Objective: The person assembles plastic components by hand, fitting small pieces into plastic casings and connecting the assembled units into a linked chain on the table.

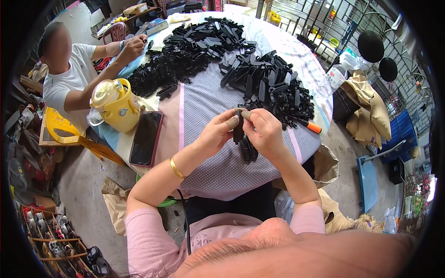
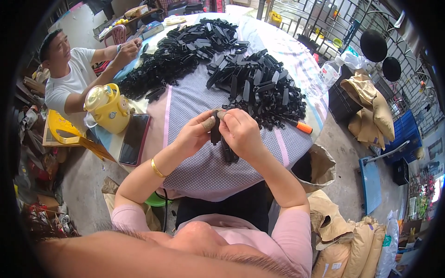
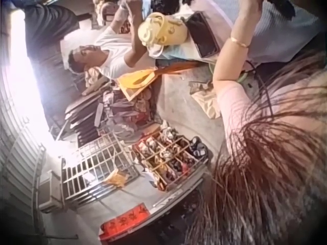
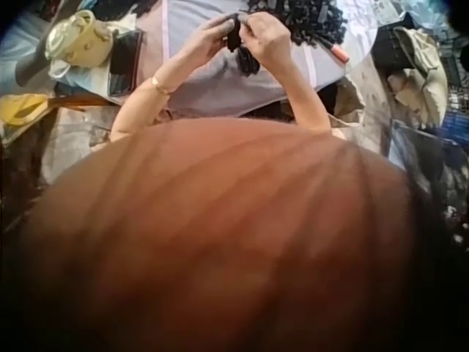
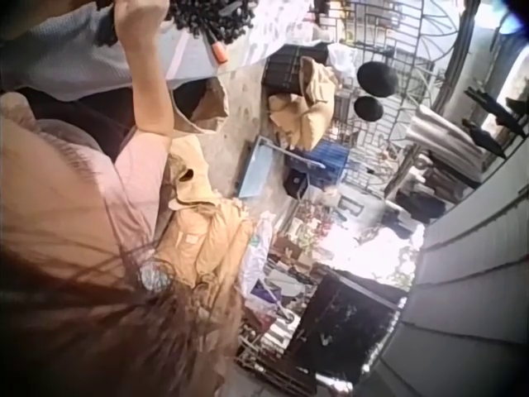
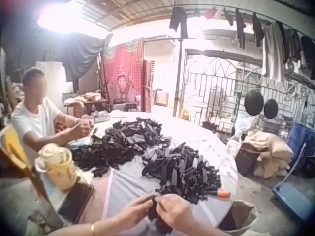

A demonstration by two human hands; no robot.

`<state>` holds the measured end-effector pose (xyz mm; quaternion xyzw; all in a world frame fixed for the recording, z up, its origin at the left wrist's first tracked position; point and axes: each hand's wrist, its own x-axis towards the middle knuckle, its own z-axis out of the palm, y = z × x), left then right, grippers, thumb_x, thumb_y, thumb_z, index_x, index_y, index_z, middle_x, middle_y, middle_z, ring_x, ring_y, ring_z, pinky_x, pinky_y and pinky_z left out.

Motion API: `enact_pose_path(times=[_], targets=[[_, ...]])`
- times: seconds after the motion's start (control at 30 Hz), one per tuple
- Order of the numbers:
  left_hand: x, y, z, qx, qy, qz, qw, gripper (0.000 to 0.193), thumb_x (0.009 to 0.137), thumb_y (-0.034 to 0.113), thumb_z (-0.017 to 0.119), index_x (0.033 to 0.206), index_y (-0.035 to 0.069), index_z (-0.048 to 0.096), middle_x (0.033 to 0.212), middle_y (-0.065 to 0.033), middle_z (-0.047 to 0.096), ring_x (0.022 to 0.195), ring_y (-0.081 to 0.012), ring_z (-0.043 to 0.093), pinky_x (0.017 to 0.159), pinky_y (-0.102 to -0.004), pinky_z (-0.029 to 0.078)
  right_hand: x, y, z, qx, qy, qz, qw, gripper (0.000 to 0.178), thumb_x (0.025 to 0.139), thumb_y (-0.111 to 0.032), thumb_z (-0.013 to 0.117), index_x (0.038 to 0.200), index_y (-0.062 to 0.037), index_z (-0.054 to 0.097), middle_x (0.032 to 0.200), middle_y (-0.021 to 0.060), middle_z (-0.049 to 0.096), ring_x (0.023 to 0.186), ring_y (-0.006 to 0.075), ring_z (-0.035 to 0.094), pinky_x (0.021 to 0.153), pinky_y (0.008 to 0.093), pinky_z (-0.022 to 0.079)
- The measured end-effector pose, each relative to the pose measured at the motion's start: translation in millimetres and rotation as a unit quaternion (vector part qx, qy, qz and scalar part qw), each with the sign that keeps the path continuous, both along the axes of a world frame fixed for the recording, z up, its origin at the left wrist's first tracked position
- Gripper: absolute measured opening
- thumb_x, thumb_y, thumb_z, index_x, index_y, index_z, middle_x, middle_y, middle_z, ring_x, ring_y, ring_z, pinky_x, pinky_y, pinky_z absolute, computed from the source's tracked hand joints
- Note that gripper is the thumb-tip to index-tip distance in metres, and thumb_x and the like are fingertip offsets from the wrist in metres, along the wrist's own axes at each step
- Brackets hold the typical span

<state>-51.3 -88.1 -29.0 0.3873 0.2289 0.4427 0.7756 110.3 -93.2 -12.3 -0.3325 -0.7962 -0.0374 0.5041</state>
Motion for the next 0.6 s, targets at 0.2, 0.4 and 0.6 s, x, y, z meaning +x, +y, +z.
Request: enact_pose_path(times=[0.2,0.4,0.6], targets=[[-4.3,0.6,-0.5,0.057,0.028,-0.007,0.998,0.034,0.093,0.014,0.052,0.124,0.002,0.049,0.106,-0.0033,0.059,0.096,-0.0102,0.056,0.083,-0.0259,0.048,4.2,-11.4,12.7,-0.049,-0.052,0.030,0.997,0.012,0.073,-0.003,0.064,0.083,0.0032,0.062,0.088,0.0123,0.059,0.074,0.0250,0.060,0.062,0.0329,0.050],[-4.1,-3.3,-6.7,0.024,-0.010,-0.020,0.999,0.036,0.092,0.016,0.054,0.125,0.002,0.048,0.106,-0.0045,0.059,0.095,-0.0110,0.057,0.082,-0.0267,0.049,5.5,-24.1,15.4,-0.039,-0.098,0.015,0.994,0.019,0.073,-0.012,0.068,0.084,0.0027,0.062,0.093,0.0115,0.058,0.081,0.0252,0.057,0.073,0.0368,0.045],[12.1,-9.3,4.2,0.054,0.008,-0.037,0.998,0.039,0.093,0.019,0.053,0.128,0.005,0.047,0.111,-0.0035,0.056,0.102,-0.0129,0.054,0.085,-0.0270,0.048,6.8,-44.2,4.9,-0.139,0.034,-0.050,0.989,0.029,0.070,-0.004,0.069,0.097,0.0020,0.060,0.084,0.0104,0.058,0.069,0.0225,0.059,0.060,0.0312,0.050]])
